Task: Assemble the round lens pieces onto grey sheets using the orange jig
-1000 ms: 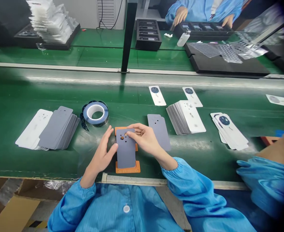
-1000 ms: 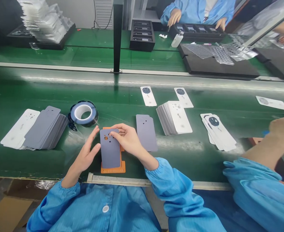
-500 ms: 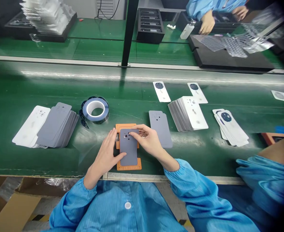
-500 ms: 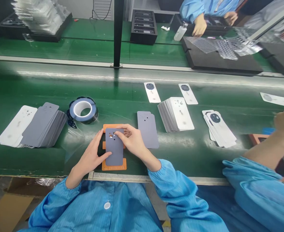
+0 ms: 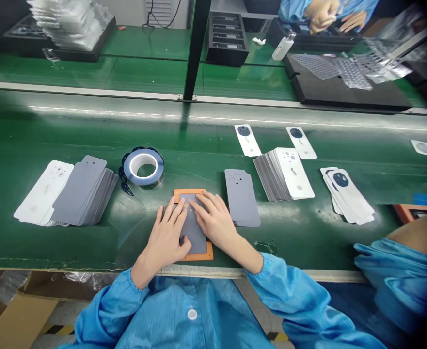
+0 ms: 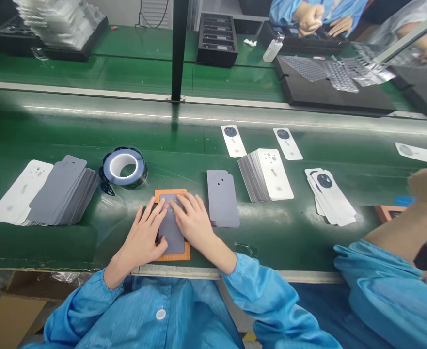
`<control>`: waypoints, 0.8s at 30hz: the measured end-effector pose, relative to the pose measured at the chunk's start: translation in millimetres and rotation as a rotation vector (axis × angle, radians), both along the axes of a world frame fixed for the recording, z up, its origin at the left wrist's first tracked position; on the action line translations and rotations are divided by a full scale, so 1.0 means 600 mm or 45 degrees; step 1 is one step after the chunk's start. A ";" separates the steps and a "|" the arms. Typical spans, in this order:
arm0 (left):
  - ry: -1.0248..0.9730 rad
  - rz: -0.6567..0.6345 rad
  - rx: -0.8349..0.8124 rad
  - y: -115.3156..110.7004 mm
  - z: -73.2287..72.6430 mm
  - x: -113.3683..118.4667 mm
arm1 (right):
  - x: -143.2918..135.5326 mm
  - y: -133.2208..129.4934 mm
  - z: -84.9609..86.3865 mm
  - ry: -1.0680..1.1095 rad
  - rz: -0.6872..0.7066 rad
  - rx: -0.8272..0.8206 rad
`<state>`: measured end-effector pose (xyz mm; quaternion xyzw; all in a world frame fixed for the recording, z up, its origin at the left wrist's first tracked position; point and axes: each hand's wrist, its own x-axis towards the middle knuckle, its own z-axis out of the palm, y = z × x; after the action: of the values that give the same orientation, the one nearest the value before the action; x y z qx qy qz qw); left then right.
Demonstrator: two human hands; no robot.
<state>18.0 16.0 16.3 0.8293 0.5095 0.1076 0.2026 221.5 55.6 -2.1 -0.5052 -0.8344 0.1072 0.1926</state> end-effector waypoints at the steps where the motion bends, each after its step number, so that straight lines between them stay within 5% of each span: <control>1: 0.011 0.002 0.008 0.003 0.001 0.004 | -0.002 -0.008 -0.003 -0.054 0.006 -0.002; 13: -0.239 0.116 0.029 0.012 0.011 0.013 | -0.012 -0.056 0.022 -0.131 -0.179 0.103; 18: -0.637 0.344 0.056 0.001 0.021 0.005 | -0.020 -0.055 0.054 0.086 -0.230 -0.080; 24: -0.913 0.634 -0.368 0.011 0.040 -0.019 | -0.013 -0.071 0.125 0.665 -0.041 -0.386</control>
<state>6.6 22.4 40.2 0.5553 0.6007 0.3610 0.4478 213.8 13.0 73.1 -0.4966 -0.7231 0.3536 0.3246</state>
